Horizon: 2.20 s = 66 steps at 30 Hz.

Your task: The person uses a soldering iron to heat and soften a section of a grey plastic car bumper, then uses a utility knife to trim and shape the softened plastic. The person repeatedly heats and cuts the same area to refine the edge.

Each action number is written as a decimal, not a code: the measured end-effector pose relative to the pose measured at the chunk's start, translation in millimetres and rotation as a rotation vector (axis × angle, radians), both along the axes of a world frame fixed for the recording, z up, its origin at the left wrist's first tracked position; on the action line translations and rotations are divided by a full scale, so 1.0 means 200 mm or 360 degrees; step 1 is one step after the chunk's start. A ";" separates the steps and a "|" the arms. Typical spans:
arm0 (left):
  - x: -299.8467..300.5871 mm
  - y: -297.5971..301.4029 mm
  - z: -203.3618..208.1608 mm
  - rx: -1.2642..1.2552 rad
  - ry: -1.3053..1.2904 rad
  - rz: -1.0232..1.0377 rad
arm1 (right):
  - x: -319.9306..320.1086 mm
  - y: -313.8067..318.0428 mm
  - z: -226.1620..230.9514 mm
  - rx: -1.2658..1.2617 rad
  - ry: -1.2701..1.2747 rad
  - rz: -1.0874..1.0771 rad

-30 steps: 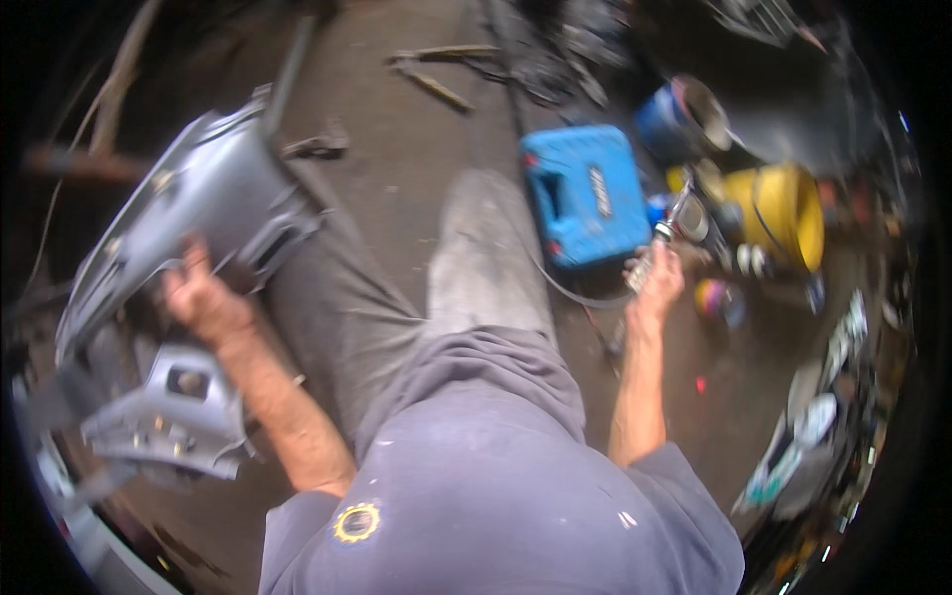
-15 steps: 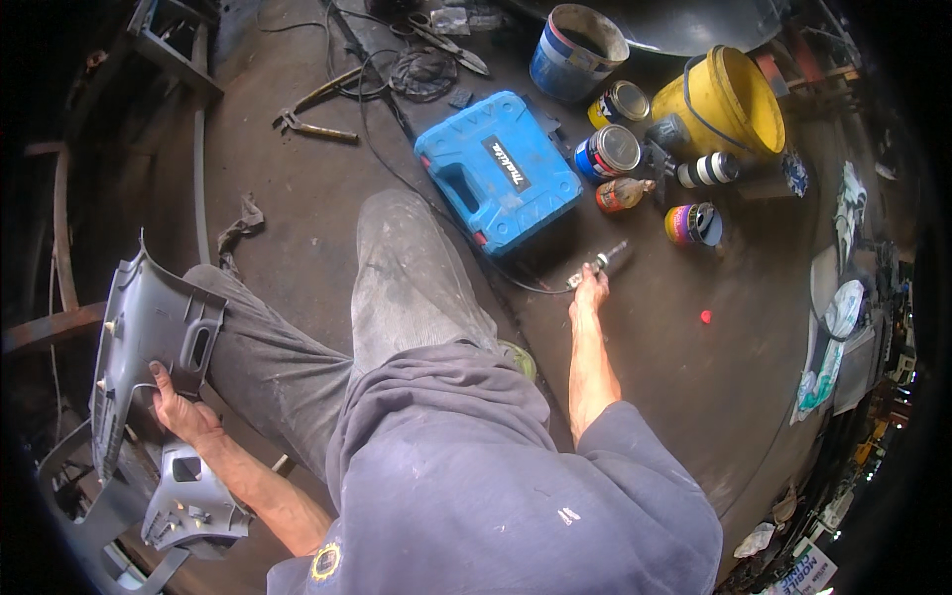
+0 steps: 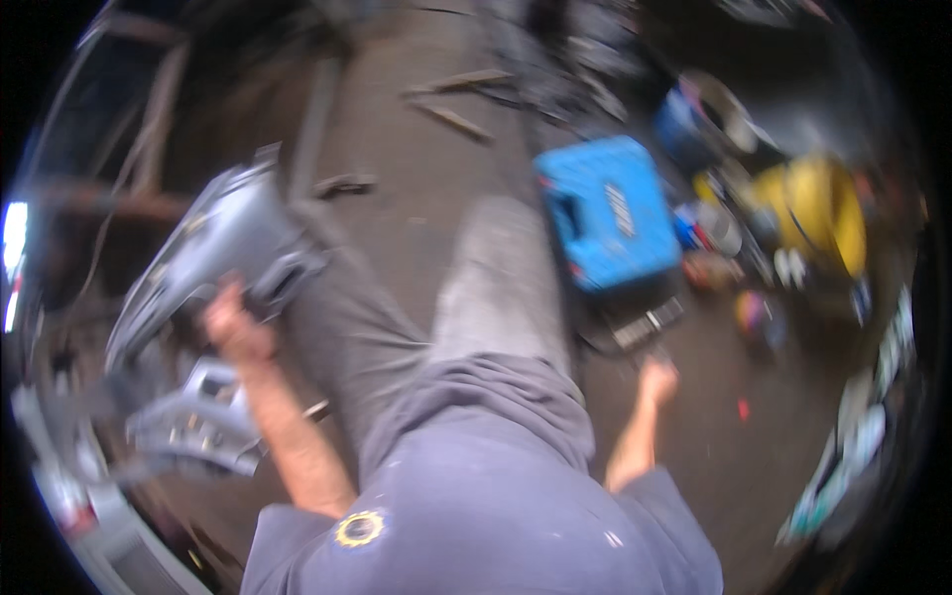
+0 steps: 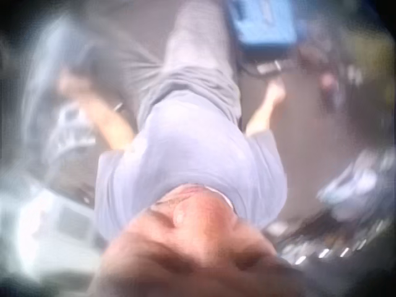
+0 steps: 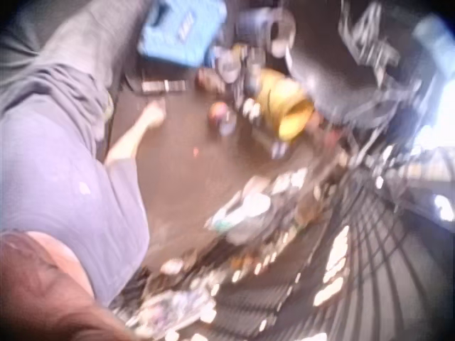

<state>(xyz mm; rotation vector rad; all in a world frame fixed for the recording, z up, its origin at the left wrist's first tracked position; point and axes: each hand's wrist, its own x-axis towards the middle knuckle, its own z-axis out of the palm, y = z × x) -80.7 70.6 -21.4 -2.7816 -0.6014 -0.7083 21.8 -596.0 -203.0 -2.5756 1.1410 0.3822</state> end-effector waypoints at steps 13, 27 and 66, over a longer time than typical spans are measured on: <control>0.33 -0.37 0.25 -0.2077 -0.1382 -0.0074 | 0.63 1.92 1.09 0.1226 -0.1680 0.2895; 0.30 -0.39 0.30 -0.2059 -0.1264 0.0010 | 0.79 2.22 1.18 0.0999 -0.1839 0.3359; 0.35 -0.20 0.40 0.0150 -0.0054 0.0397 | -0.59 0.00 -0.09 -0.0001 0.0171 0.0270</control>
